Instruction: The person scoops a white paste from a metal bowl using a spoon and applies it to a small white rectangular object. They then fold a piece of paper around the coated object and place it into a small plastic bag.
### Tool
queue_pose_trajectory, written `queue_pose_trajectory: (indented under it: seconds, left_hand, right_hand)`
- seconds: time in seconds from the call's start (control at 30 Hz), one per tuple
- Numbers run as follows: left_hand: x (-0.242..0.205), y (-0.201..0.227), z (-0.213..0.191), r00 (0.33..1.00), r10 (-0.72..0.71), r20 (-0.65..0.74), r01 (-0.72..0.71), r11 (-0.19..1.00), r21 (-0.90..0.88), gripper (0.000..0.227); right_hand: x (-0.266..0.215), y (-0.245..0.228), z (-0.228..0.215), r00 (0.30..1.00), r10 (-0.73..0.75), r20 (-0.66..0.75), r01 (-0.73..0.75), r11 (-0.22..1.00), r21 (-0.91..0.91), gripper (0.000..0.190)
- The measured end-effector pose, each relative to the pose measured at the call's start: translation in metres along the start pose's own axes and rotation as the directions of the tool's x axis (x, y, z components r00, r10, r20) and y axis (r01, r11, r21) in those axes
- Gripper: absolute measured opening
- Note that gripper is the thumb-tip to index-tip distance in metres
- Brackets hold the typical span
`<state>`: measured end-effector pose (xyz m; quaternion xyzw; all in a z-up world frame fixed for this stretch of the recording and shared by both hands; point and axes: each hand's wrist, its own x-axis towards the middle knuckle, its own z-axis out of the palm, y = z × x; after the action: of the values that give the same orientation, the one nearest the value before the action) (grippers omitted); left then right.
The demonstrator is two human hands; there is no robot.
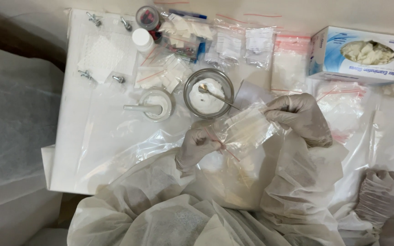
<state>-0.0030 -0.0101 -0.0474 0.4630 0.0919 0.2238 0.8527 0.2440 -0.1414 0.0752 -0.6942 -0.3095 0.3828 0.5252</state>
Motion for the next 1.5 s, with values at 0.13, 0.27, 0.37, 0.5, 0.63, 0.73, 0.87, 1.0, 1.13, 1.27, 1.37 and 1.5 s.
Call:
queue_pose_trajectory:
  seconds: [0.13,0.27,0.37,0.5,0.63,0.73,0.87,1.0,1.13,1.27,1.37,1.5]
  left_hand:
    - [-0.001,0.003,0.0,0.998,-0.022,0.062,0.02,0.999,0.026,0.004]
    - [-0.003,0.016,0.011,0.995,-0.092,0.048,0.09,0.994,0.055,0.011]
    - [0.003,0.04,0.025,0.983,-0.158,0.099,0.149,0.985,0.089,0.01]
    - [0.006,0.037,0.026,0.971,-0.195,0.137,0.179,0.976,0.12,0.016]
    - [0.006,0.04,0.031,0.969,-0.191,0.156,0.178,0.98,0.095,0.019]
    - [0.007,0.035,0.027,0.966,-0.16,0.201,0.14,0.984,0.11,0.024]
    - [0.007,0.029,0.022,0.957,-0.139,0.256,0.1,0.982,0.159,0.033]
    - [0.005,0.04,0.028,0.954,-0.186,0.235,0.153,0.976,0.153,0.03]
    - [0.007,0.049,0.034,0.958,-0.156,0.239,0.13,0.984,0.121,0.038]
    - [0.007,0.054,0.031,0.948,-0.204,0.244,0.149,0.962,0.227,0.034]
    - [0.007,0.054,0.015,0.874,-0.41,0.26,0.35,0.903,0.247,0.023]
    - [0.003,0.055,0.017,0.859,-0.5,0.105,0.399,0.785,0.473,0.014]
  right_hand:
    - [0.001,0.033,-0.028,0.986,-0.112,-0.124,0.118,0.992,0.042,0.012]
    - [0.018,0.03,-0.037,0.781,-0.262,-0.567,0.36,0.93,0.067,0.007]
    - [0.024,0.03,-0.031,0.67,-0.009,-0.742,0.116,0.989,0.093,0.013]
    - [0.033,0.036,-0.029,0.575,0.076,-0.815,-0.057,0.997,0.053,0.006]
    - [0.044,0.043,-0.024,0.491,0.049,-0.87,0.182,0.971,0.157,0.012]
    - [0.049,0.035,-0.02,0.448,0.052,-0.893,0.392,0.886,0.248,0.011]
    - [0.059,0.0,0.01,0.372,0.232,-0.899,0.101,0.953,0.287,0.023]
    - [0.053,0.074,-0.029,0.497,0.145,-0.855,-0.422,0.902,-0.093,0.035]
    - [0.053,0.121,-0.062,0.5,-0.133,-0.856,-0.247,0.925,-0.288,0.054]
    - [0.042,0.091,-0.052,0.346,-0.535,-0.771,0.142,0.842,-0.52,0.072]
    - [0.026,0.035,-0.015,0.395,-0.486,-0.779,0.318,0.868,-0.381,0.063]
    - [0.001,0.007,0.001,0.418,-0.608,-0.675,0.4,0.79,-0.465,0.059]
